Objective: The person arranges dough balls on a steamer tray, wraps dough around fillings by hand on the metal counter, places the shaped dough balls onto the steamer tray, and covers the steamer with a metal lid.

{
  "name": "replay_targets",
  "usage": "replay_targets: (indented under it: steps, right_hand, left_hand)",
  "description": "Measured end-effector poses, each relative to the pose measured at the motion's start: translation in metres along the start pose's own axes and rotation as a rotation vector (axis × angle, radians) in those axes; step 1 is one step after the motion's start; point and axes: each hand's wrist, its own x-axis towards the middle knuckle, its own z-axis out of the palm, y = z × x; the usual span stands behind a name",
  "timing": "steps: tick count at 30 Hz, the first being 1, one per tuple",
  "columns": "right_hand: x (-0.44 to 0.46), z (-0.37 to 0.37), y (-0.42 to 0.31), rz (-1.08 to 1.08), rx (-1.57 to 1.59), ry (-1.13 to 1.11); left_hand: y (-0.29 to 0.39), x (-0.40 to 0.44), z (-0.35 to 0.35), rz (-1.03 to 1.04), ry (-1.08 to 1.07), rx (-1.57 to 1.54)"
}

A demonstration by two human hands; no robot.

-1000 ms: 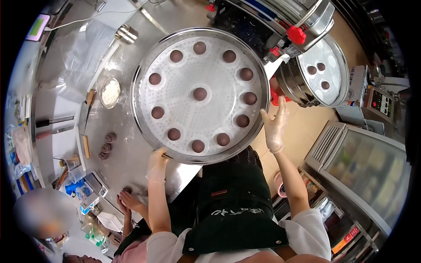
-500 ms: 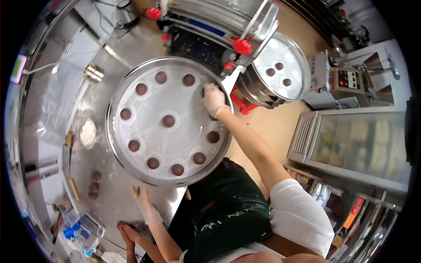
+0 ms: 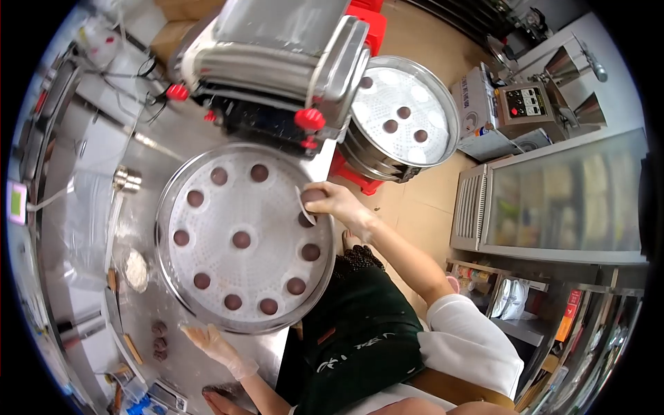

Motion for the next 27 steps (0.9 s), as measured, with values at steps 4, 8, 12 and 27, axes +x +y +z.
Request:
replay_targets:
  steps: [4, 8, 12, 27]
  right_hand:
    - [-0.017, -0.102, 0.008, -0.067, 0.088, 0.181]
    - [0.008, -0.227, 0.043, -0.059, -0.073, 0.571]
    - [0.053, -0.342, 0.07, -0.075, -0.014, 0.778]
    - [0.306, -0.438, 0.006, -0.223, -0.815, 0.674]
  left_hand:
    - [0.023, -0.019, 0.046, 0.264, 0.049, 0.22]
    - [0.069, -0.074, 0.111, 0.477, 0.044, 0.305]
    - [0.061, -0.129, 0.168, 0.565, -0.063, 0.437]
    - [0.109, -0.225, 0.295, 0.417, -0.211, 0.538]
